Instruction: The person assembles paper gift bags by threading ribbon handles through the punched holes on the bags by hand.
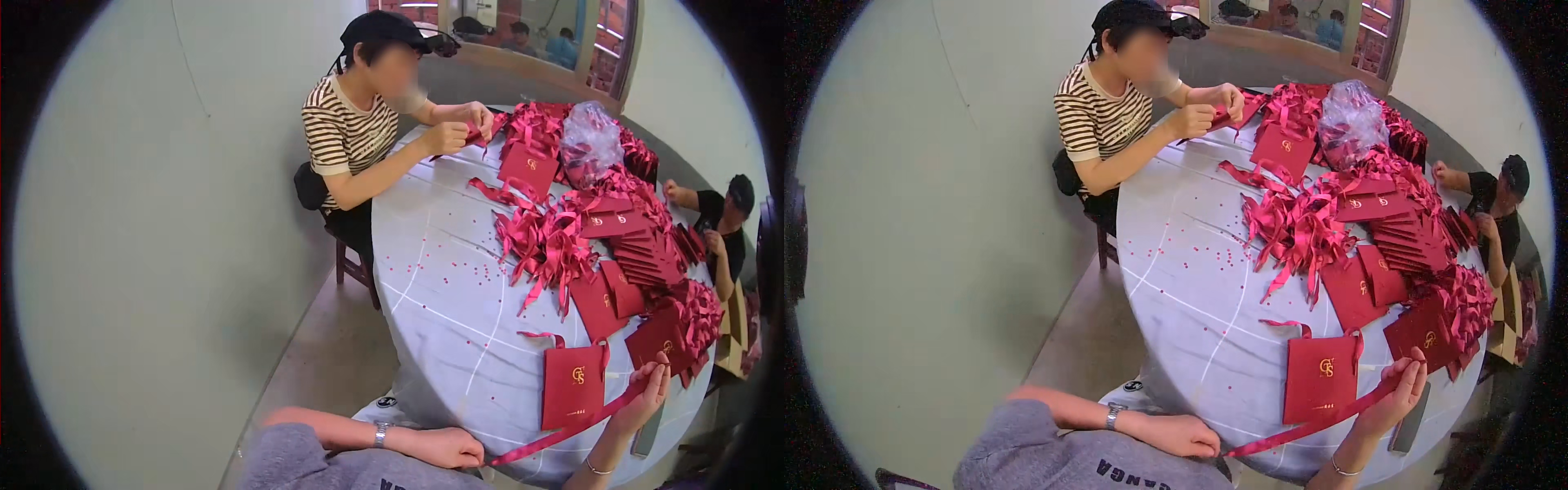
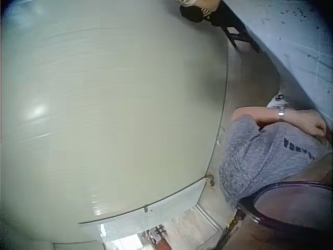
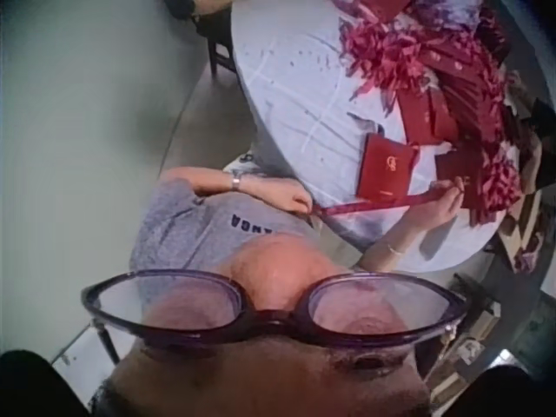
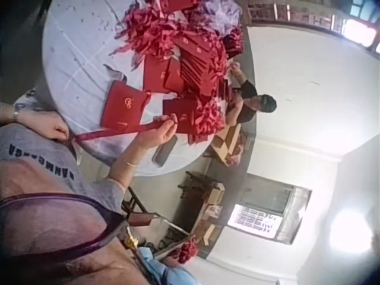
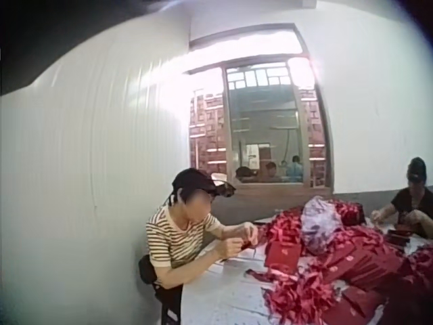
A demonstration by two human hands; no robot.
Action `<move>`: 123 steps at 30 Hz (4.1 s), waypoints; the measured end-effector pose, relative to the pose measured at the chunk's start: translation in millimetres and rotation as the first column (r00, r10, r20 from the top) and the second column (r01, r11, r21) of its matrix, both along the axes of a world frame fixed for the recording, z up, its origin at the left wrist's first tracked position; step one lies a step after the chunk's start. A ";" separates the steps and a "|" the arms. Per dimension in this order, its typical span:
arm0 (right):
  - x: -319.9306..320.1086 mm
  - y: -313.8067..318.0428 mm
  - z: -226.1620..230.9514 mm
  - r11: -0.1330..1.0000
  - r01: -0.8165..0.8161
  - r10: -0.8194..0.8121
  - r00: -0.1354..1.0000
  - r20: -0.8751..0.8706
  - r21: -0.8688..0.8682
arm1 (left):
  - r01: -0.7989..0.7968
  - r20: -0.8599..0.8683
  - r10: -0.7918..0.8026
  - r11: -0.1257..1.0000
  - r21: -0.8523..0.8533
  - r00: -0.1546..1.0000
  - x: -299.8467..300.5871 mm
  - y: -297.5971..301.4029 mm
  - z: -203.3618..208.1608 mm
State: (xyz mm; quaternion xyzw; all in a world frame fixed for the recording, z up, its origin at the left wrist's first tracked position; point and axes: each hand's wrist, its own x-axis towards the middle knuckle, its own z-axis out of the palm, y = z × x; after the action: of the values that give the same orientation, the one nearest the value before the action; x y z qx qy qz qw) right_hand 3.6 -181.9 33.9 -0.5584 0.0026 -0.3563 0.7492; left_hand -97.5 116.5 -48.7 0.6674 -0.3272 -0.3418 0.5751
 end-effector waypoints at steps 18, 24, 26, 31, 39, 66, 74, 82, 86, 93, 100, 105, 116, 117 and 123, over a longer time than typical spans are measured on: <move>-2.7 -20.0 29.4 0.989 0.008 -0.046 0.964 -0.260 -0.146 | -0.349 0.725 0.321 0.930 -0.119 0.609 149.5 -66.5 86.1; -41.7 -19.0 -17.9 0.866 -0.357 0.019 0.723 -0.691 -0.350 | -0.520 0.861 0.174 0.846 0.118 0.478 163.8 -146.6 35.3; -39.1 -14.4 -37.4 0.845 -0.411 0.067 0.717 -0.694 -0.342 | -0.518 0.858 0.254 0.855 0.017 0.447 167.7 -147.9 27.1; -26.0 -22.7 -44.2 0.707 -0.442 0.002 0.781 -0.624 -0.552 | -0.471 0.849 0.206 0.880 0.057 0.488 183.1 -150.4 43.8; 59.4 -15.3 -16.7 0.450 -0.282 -0.112 0.923 -0.367 -0.847 | -0.003 0.347 -0.111 0.950 0.313 0.931 217.7 -98.1 63.8; 23.8 33.9 -20.3 0.609 -0.552 0.033 0.735 -0.678 -0.569 | -0.058 -0.233 0.075 0.995 0.078 0.969 218.2 -79.1 35.5; 29.4 37.1 -25.7 0.672 -0.604 0.037 0.604 -0.796 -0.428 | -0.059 -0.185 0.075 0.994 0.095 0.980 216.3 -78.9 35.1; 31.4 42.3 -16.7 0.675 -0.613 0.022 0.573 -0.819 -0.411 | -0.149 0.081 0.136 0.971 0.186 0.987 210.0 -82.6 33.9; 28.6 39.4 -14.0 0.683 -0.606 0.039 0.589 -0.807 -0.409 | -0.164 -0.033 0.176 0.960 0.226 0.984 210.3 -83.7 42.7; 26.8 43.4 -20.9 0.643 -0.518 -0.021 0.725 -0.689 -0.564 | -0.156 -0.030 0.176 0.931 0.331 0.984 213.6 -83.2 56.0; 26.1 46.0 -19.5 0.594 -0.516 -0.043 0.746 -0.665 -0.617 | -0.190 -0.009 0.200 0.944 0.271 0.980 208.0 -82.8 47.9; 27.7 47.8 -18.0 0.587 -0.504 -0.095 0.734 -0.672 -0.634 | -0.271 0.265 0.197 0.921 0.281 0.944 199.6 -88.9 51.1; 19.6 75.5 -14.2 0.223 -0.346 -0.295 0.867 -0.402 -0.911 | -0.251 0.453 0.143 0.950 0.188 0.880 190.5 -84.6 48.7; 18.2 75.8 -12.2 0.212 -0.338 -0.313 0.866 -0.391 -0.917 | -0.290 0.481 0.191 0.947 0.139 0.856 186.3 -87.1 46.2; 25.0 71.5 -15.1 0.336 -0.337 -0.204 0.886 -0.417 -0.880 | -0.315 0.526 0.190 0.936 0.159 0.829 184.8 -82.9 46.8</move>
State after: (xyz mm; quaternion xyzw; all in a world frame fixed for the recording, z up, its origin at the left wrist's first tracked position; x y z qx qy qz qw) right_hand 28.6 -110.3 18.8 -0.9514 -0.0503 -0.1174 0.2801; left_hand 87.3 33.6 -1.9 0.8348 -0.3302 -0.1134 0.4256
